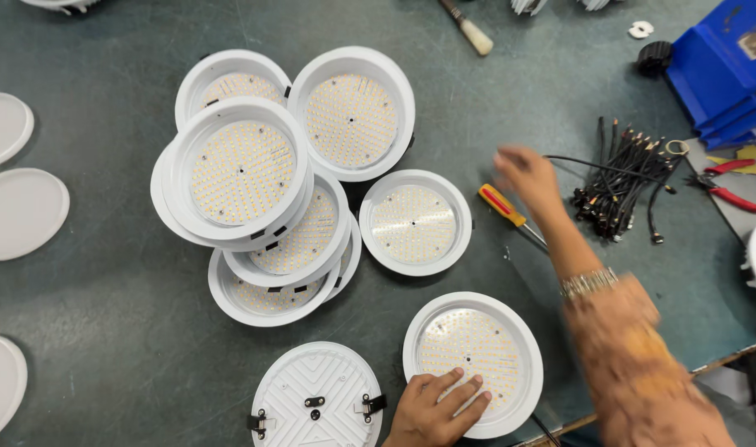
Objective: The person attaches wire clips and inserts wire harnesses into LED light fixture housings at a workbench.
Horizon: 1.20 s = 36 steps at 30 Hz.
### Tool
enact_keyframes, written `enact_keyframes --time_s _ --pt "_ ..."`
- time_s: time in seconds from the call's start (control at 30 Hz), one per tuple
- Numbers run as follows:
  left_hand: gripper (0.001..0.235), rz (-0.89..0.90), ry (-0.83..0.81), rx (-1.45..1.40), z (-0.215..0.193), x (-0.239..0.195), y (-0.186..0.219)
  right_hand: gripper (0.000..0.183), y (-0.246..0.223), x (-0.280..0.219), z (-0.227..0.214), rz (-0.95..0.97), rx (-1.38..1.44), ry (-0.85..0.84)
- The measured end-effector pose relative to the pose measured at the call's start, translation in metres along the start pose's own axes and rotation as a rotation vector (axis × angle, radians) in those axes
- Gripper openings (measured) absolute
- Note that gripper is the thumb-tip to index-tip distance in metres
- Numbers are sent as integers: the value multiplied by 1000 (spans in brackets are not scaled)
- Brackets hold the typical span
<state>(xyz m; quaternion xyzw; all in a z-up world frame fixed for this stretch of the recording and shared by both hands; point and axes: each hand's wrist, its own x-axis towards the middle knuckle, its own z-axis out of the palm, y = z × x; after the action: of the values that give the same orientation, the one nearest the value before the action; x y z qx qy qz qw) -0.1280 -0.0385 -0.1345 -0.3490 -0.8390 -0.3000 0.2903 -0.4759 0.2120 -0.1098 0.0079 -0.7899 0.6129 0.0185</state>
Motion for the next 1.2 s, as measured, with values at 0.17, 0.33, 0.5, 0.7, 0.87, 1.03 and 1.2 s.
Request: enact_keyframes --time_s 0.17,0.33,0.5,0.7,0.87,1.03,1.2 --pt "29 -6 -42 -32 -6 6 3 28 4 -191 -66 -18 12 342" --pt "35 -37 -94 -53 -8 8 8 28 30 -347 -10 -340 -606 251" --pt "51 -98 -54 -54 -17 13 13 52 26 -356 -4 -408 -671 35" --pt "41 -139 120 -96 -28 19 20 45 30 -335 29 -292 -397 -2" --pt "41 -156 181 -118 -31 19 22 36 44 -328 60 -248 -46 24" --pt "40 -105 157 -60 -31 18 24 27 61 -312 64 -293 -233 83" --pt "43 -110 162 -45 -34 15 29 24 69 -310 63 -192 -216 117"
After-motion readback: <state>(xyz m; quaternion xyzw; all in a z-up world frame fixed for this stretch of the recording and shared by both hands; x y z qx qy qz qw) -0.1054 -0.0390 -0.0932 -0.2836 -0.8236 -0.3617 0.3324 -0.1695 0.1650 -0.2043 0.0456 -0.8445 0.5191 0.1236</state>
